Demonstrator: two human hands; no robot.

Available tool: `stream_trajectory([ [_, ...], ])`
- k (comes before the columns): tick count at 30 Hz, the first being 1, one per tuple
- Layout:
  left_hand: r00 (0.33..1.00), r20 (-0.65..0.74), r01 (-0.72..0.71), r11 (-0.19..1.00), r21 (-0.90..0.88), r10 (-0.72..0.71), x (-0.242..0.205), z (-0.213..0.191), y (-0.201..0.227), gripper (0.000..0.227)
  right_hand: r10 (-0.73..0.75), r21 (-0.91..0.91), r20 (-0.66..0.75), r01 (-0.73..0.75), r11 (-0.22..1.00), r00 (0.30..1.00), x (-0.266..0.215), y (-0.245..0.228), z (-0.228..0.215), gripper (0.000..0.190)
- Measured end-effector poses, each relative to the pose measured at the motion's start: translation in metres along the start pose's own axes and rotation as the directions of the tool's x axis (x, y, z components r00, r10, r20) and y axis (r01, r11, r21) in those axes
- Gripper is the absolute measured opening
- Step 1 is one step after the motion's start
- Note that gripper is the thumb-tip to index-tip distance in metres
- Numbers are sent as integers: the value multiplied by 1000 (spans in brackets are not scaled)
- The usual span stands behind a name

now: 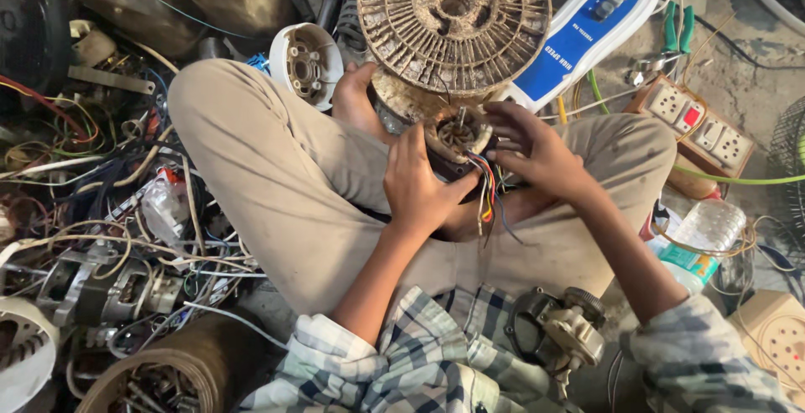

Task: The person sits on the floor in a cluttered workshop and repairs a fan motor. They use a screwdriver to tighten connections on the motor's wiring and adjust the internal components. The person handles the motor casing and wires directly, occasionally using the screwdriver to secure the assembly.

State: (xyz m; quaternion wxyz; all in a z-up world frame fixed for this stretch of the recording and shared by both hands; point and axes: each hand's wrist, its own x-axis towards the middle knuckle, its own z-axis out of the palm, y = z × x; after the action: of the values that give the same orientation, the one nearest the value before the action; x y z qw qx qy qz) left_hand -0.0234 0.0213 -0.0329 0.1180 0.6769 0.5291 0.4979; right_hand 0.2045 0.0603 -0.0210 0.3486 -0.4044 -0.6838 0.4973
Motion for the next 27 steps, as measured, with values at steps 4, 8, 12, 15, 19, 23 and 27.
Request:
stream_trajectory([
  [4,1000,-2,19,999,34,-19,1,-1,2,99,224,-86,-232,-249,965,947,-19,23,22,51],
  [8,1000,-1,20,1000,23,-20,6,-2,6,98,116,125,-207,-92,988,971,-17,34,27,49],
  [12,1000,12,-17,999,34,17,4,-6,10,96,123,206,-186,-84,975,975,-19,31,29,55],
  [15,997,-3,79,997,0,-79,7,-7,15,95,117,183,-202,-80,980,972,-17,29,32,54],
  [19,976,18,214,958,-193,-215,8,-8,18,87,234,359,-286,-123,925,929,-18,29,48,53],
  [23,985,1,167,952,-256,-173,4,-7,14,91,203,391,-254,-91,916,946,-21,27,53,55],
  [27,982,43,185,898,-400,-183,6,-4,0,93,99,-9,-261,-105,994,960,-16,12,36,72],
])
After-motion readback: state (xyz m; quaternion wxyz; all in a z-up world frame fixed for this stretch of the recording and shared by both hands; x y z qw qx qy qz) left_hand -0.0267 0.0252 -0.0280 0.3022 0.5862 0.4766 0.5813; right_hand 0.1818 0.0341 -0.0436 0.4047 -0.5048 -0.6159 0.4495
